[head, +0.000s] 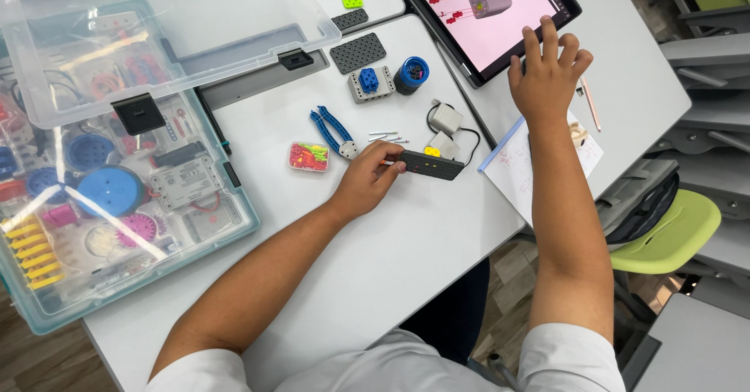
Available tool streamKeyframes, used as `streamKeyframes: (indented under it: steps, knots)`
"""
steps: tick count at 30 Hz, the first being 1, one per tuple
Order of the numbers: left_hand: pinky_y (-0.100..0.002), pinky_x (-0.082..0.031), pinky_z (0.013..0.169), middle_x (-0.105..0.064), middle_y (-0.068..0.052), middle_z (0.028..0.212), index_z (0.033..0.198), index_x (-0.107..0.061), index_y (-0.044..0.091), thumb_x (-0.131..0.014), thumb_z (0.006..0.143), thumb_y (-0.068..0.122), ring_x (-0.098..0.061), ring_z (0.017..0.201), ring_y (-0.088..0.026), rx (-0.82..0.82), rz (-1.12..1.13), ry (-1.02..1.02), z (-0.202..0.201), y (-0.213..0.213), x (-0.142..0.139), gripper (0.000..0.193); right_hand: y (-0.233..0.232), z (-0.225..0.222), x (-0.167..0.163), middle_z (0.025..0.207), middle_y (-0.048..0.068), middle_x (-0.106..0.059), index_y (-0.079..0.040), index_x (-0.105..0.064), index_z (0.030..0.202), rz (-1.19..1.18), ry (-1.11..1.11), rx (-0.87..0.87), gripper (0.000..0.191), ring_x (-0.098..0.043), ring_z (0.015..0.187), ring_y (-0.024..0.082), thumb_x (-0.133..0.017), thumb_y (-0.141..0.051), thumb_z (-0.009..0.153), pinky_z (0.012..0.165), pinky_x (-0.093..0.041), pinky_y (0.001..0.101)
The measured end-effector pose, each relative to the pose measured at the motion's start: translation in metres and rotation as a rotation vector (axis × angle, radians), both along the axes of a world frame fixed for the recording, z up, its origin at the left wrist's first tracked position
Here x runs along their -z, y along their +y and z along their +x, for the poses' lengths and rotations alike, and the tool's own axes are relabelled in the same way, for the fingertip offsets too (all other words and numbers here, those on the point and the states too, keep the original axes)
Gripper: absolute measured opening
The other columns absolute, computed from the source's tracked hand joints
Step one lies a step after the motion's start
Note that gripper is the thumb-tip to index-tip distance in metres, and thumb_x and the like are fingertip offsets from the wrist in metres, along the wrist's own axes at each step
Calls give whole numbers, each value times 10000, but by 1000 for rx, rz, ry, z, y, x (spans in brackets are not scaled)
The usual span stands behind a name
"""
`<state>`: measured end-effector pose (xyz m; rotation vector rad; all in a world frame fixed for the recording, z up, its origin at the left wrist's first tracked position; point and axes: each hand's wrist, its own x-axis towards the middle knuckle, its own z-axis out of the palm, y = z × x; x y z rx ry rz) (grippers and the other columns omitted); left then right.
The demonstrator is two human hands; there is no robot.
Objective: The person assembles small electronic components on a white desk. They attach yellow and green pieces to a black base, then connect a grey module with a cable. The person uses a smartphone and a tablet to reference instructions during the process.
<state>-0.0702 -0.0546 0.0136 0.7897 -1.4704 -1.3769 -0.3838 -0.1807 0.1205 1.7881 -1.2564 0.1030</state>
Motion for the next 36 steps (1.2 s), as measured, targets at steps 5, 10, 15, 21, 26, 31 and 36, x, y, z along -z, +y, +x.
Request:
streamKeyframes:
  steps: [5,10,15,21,26,31,36]
  knots:
    - [-317,-600,967,-596,-104,1185,1197,-601,10,-612,1022,126,-674,1118,-198,-5,-4,-19,0,0,0,210,5,6,9,1523,43,-450,-195,-671,1305,37,56,-40,384,-377,1316,271,-755,-291,944,1076,-287,451]
    - [-320,-601,973,-586,-105,1189,1200,-597,4,-609,1021,117,-666,1125,-203,-3,-7,11,0,0,-1,212,11,13,12,1482,60,-475,-181,-716,1290,45,-33,-57,354,-367,1319,289,-753,-270,949,1075,-272,467]
    - [-317,-604,956,-597,-97,1171,1204,-600,6,-607,1029,109,-681,1103,-192,-3,-18,2,1,1,2,203,73,39,26,1101,69,-700,-94,-753,1143,423,-1029,-260,300,-586,1093,239,-631,-364,1097,995,-472,391]
    - [-313,-603,952,-589,-91,1163,1202,-595,-3,-637,1015,85,-675,1100,-185,-12,-16,89,-1,0,10,211,167,72,84,1075,86,-652,-12,-697,1221,442,-1429,-329,372,-603,1006,163,-600,-350,1101,898,-506,291]
    - [-321,-608,1013,-556,-98,1224,1145,-619,0,-646,949,-43,-646,1161,-208,23,-150,97,4,8,8,202,186,91,119,1239,94,-639,-25,-610,1303,547,-1817,-345,341,-629,1101,169,-650,-236,1038,953,-539,302]
    - [-380,-565,985,-538,-118,1280,1015,-627,25,-676,854,-118,-615,1208,-257,30,-410,-170,16,25,2,221,202,87,105,1409,128,-564,-34,-618,1167,640,-1557,-425,267,-611,1253,241,-714,-37,918,1064,-528,364]
    - [-386,-566,887,-551,-126,1326,1006,-650,54,-737,784,2,-574,1207,-296,130,-639,-626,26,45,-7,243,217,84,88,1455,57,-555,-126,-689,1155,677,-933,-285,329,-454,1389,356,-750,-113,833,1157,-367,476]
